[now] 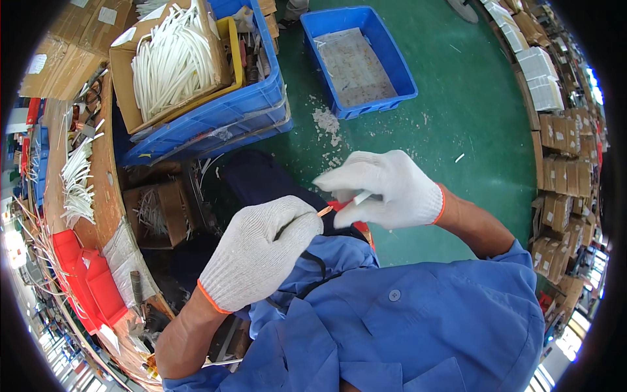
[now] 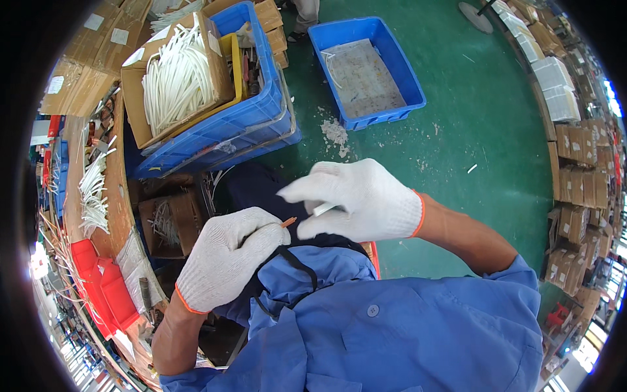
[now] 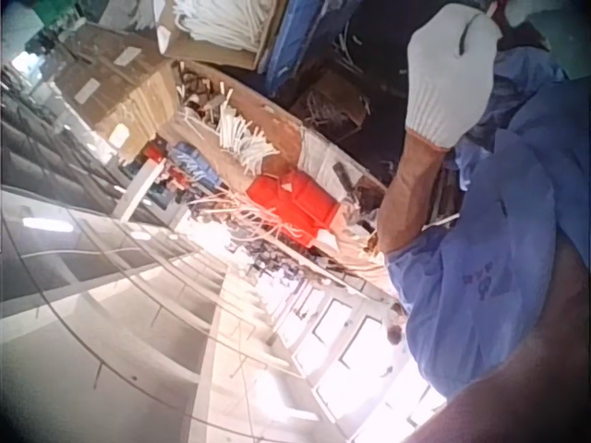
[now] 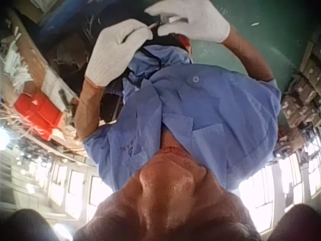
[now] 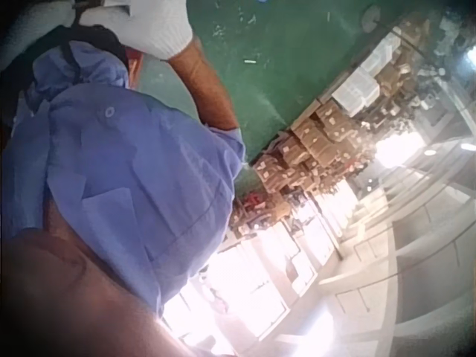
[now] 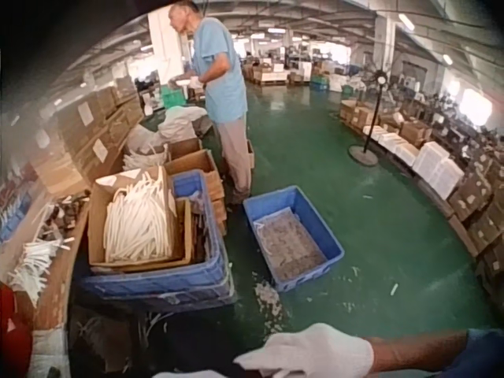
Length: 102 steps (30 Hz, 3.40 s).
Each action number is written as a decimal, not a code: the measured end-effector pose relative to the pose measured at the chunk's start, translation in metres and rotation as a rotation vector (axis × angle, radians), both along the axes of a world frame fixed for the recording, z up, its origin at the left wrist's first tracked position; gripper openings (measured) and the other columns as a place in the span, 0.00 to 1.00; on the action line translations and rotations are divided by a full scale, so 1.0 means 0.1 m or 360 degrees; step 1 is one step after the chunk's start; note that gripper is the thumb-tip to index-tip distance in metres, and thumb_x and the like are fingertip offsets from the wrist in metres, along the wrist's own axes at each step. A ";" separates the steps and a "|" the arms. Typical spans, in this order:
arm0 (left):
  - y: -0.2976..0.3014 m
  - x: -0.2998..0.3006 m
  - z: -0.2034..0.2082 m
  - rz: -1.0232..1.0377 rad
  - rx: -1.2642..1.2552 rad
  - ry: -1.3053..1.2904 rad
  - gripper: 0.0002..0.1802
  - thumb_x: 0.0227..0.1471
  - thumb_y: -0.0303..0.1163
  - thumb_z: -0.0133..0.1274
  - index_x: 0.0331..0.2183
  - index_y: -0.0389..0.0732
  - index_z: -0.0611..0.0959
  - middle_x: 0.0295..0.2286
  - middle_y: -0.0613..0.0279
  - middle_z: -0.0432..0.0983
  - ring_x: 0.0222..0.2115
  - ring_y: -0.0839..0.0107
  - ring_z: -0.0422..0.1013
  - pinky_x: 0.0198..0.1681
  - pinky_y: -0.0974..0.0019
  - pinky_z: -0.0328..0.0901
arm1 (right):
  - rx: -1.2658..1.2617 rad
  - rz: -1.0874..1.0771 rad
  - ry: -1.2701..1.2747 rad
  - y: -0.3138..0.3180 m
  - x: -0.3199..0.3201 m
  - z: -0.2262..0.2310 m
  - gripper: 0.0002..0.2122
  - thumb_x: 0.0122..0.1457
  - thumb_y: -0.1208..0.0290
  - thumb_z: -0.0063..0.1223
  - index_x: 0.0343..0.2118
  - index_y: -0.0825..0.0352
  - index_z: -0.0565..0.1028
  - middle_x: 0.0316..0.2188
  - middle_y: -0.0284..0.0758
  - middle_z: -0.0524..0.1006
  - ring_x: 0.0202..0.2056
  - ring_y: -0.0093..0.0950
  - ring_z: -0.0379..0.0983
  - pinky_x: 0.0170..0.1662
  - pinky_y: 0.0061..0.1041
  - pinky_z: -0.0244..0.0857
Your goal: Assembling or bundling electrical wiring components with plastic tubes at a workbench.
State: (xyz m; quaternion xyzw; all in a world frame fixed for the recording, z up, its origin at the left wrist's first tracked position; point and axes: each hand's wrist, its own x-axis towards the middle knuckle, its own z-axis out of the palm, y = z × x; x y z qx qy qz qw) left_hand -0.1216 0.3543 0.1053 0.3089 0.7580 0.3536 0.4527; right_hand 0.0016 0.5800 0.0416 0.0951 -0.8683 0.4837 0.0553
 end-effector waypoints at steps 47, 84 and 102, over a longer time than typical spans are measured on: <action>-0.04 0.06 -0.01 0.0025 0.0009 0.0106 0.11 0.66 0.33 0.58 0.41 0.34 0.87 0.31 0.50 0.82 0.29 0.63 0.78 0.38 0.62 0.72 | 0.0269 0.0390 0.0026 -0.08 -0.08 -0.09 0.10 0.70 0.64 0.56 0.50 0.57 0.76 0.35 0.37 0.80 0.31 0.42 0.82 0.29 0.40 0.74; -0.69 0.28 0.09 0.0218 0.0034 0.0166 0.13 0.65 0.34 0.55 0.37 0.33 0.86 0.31 0.44 0.83 0.34 0.51 0.83 0.40 0.58 0.73 | -0.0306 0.0032 -0.0951 -0.35 -0.18 0.31 0.33 0.67 0.67 0.62 0.72 0.66 0.61 0.42 0.36 0.88 0.38 0.33 0.86 0.44 0.30 0.79; -0.70 0.28 -0.01 0.0127 0.0059 0.0263 0.12 0.65 0.34 0.56 0.37 0.33 0.86 0.31 0.43 0.83 0.34 0.53 0.83 0.39 0.56 0.74 | 0.0182 0.0458 -0.0190 -0.43 -0.15 -0.43 0.12 0.72 0.58 0.54 0.43 0.62 0.77 0.25 0.42 0.79 0.29 0.48 0.80 0.31 0.44 0.71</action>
